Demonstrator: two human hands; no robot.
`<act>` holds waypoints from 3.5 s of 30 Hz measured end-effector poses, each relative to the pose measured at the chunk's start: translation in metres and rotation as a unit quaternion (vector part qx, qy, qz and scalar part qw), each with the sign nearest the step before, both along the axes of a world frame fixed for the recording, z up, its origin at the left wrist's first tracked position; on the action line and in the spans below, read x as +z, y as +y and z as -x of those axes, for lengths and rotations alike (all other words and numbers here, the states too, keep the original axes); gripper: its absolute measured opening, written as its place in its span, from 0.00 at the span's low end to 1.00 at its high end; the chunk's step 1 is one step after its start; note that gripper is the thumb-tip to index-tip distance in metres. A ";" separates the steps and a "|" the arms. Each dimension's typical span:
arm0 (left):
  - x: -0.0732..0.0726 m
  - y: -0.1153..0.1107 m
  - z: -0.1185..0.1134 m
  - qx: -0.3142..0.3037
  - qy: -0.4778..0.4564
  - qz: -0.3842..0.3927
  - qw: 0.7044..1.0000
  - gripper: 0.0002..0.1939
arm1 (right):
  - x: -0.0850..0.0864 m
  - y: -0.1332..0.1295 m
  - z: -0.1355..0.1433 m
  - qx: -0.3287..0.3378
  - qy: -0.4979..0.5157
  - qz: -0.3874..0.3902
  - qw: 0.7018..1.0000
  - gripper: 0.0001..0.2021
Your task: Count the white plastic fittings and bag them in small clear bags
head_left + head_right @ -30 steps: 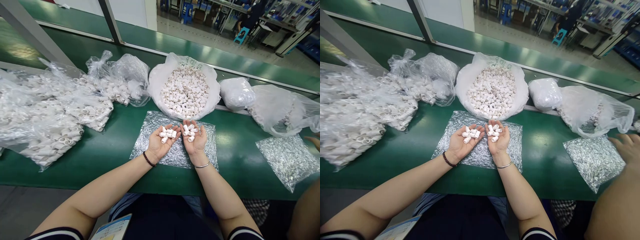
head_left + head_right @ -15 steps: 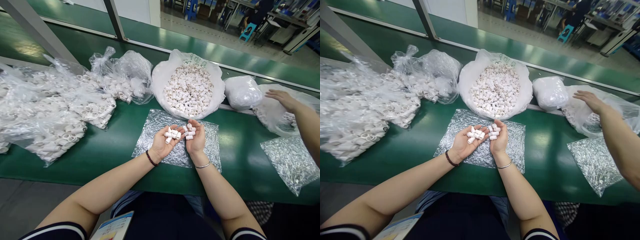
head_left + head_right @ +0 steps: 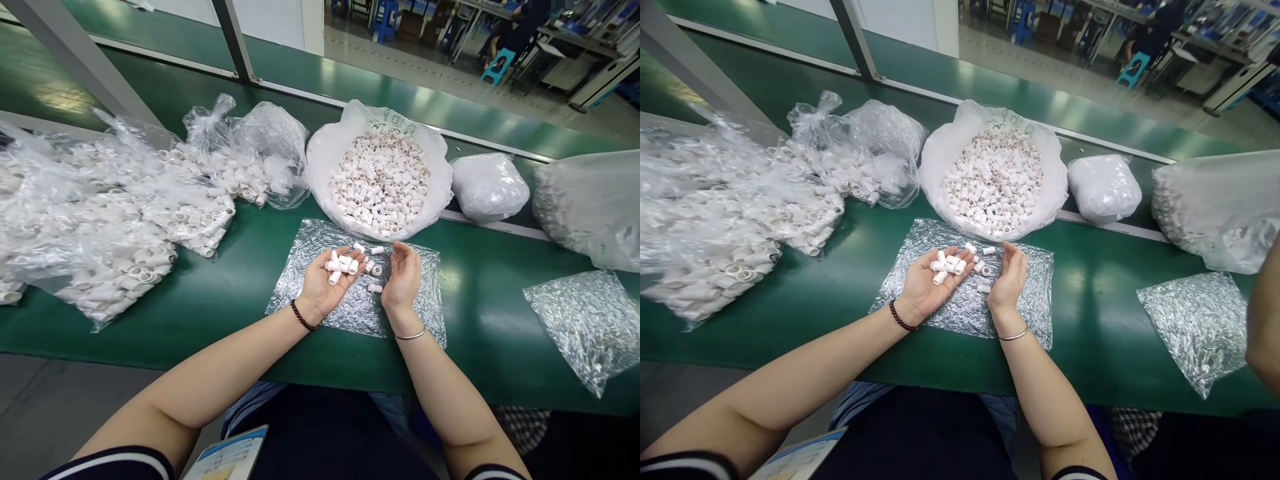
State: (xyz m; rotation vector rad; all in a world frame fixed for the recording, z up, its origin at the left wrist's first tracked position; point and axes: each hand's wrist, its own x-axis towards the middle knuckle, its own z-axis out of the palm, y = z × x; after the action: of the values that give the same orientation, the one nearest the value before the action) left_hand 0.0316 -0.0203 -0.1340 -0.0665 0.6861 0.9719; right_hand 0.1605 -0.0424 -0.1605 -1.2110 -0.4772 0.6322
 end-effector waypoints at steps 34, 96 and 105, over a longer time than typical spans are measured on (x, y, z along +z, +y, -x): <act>0.006 0.011 0.011 -0.027 -0.065 -0.060 0.996 0.22 | 0.056 -0.026 -0.051 0.449 -0.640 0.246 0.573 0.03; -0.016 0.007 0.007 0.094 0.234 -0.270 0.929 0.16 | 0.004 -0.013 -0.020 0.284 -0.709 0.076 0.642 0.49; -0.020 0.008 0.008 -0.091 0.472 -0.465 0.743 0.19 | -0.002 -0.011 -0.025 0.244 -0.693 0.083 0.673 0.40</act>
State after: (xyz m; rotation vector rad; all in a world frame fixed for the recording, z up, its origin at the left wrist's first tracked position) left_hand 0.0234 -0.0124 -0.1541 1.4562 1.0090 1.0322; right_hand 0.1851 -0.0530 -0.1626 -1.5965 -2.1326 0.0315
